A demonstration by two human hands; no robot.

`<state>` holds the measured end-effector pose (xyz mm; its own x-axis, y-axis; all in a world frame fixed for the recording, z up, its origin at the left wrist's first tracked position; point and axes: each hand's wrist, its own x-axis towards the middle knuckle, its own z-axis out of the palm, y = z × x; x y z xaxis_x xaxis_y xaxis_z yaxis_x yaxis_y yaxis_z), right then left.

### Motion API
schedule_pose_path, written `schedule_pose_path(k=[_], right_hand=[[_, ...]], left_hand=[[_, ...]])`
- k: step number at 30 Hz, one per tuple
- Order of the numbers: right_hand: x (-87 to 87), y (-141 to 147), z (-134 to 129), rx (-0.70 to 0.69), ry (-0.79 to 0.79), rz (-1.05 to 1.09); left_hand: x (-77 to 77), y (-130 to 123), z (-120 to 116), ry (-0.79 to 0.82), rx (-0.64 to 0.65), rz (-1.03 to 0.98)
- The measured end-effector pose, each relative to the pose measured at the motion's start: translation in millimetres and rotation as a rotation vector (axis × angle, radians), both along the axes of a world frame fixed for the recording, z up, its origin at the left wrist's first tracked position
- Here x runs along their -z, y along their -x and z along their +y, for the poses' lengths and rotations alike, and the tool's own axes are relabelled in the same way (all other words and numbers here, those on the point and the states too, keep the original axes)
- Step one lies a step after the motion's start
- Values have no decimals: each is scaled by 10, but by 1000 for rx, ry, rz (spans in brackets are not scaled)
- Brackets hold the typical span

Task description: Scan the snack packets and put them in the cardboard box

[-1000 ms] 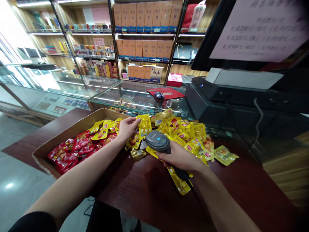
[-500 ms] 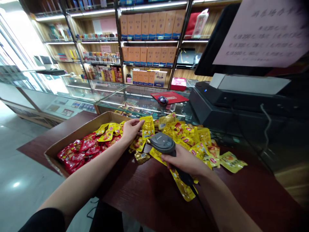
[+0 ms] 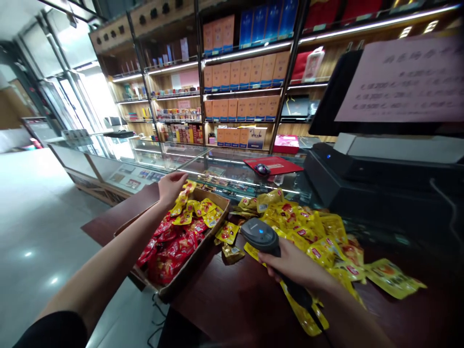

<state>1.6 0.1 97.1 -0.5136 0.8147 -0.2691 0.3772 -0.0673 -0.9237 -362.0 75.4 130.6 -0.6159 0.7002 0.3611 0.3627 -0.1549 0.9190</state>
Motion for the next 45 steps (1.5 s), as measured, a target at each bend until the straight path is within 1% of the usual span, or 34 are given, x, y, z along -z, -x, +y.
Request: schedule_pose_path(k=[2, 4, 7, 9, 11, 13, 14, 15, 17, 19, 20, 23, 25, 28, 31, 33, 35, 36, 39, 41, 43, 45], right_hand=[[12, 7, 9, 2, 7, 5], [11, 12, 15, 10, 7, 1], [-9, 9, 13, 23, -2, -25], [-34, -4, 11, 25, -1, -36], [-68, -28, 13, 16, -13, -28], [-105, -63, 19, 9, -47, -1], [-122, -82, 24, 8, -65, 11], [-138, -103, 28, 9, -80, 21], [-159, -142, 38, 16, -92, 34], [-171, -172, 47, 27, -97, 50], [-175, -181, 52, 34, -95, 55], [-188, -189, 69, 50, -83, 41], [-192, -184, 81, 61, -84, 18], [-179, -181, 100, 78, -73, -8], [-155, -192, 114, 84, -69, 4], [-149, -201, 117, 79, -77, 26], [-154, -206, 116, 71, -86, 38], [-157, -207, 115, 65, -90, 38], [-158, -206, 111, 53, -95, 31], [-152, -200, 101, 46, -96, 30], [-153, -185, 80, 44, -91, 27], [-167, -158, 51, 42, -75, 4]], left_hand=[[26, -10, -28, -21, 43, 19], [76, -105, -47, -20, 83, 21], [159, -400, -78, 11, 166, 31], [200, -682, -117, 56, 231, 114], [230, -1000, -173, 112, 313, 324], [266, -1312, -233, 193, 444, 679], [294, -1453, -260, 283, 484, 860], [332, -1578, -283, 401, 496, 1020], [435, -1765, -316, 652, 499, 1260], [561, -1861, -336, 822, 519, 1409], [621, -1876, -343, 859, 542, 1464], [743, -1827, -352, 859, 572, 1547], [757, -1756, -347, 842, 558, 1509], [701, -1665, -326, 770, 522, 1393], [609, -1622, -301, 614, 491, 1271], [557, -1607, -280, 489, 491, 1145], [531, -1586, -250, 381, 501, 941], [531, -1571, -231, 350, 510, 802], [571, -1516, -160, 336, 583, 306], [612, -1479, -110, 323, 620, 45], [645, -1447, -70, 292, 615, -114], [662, -1425, -45, 276, 596, -209]])
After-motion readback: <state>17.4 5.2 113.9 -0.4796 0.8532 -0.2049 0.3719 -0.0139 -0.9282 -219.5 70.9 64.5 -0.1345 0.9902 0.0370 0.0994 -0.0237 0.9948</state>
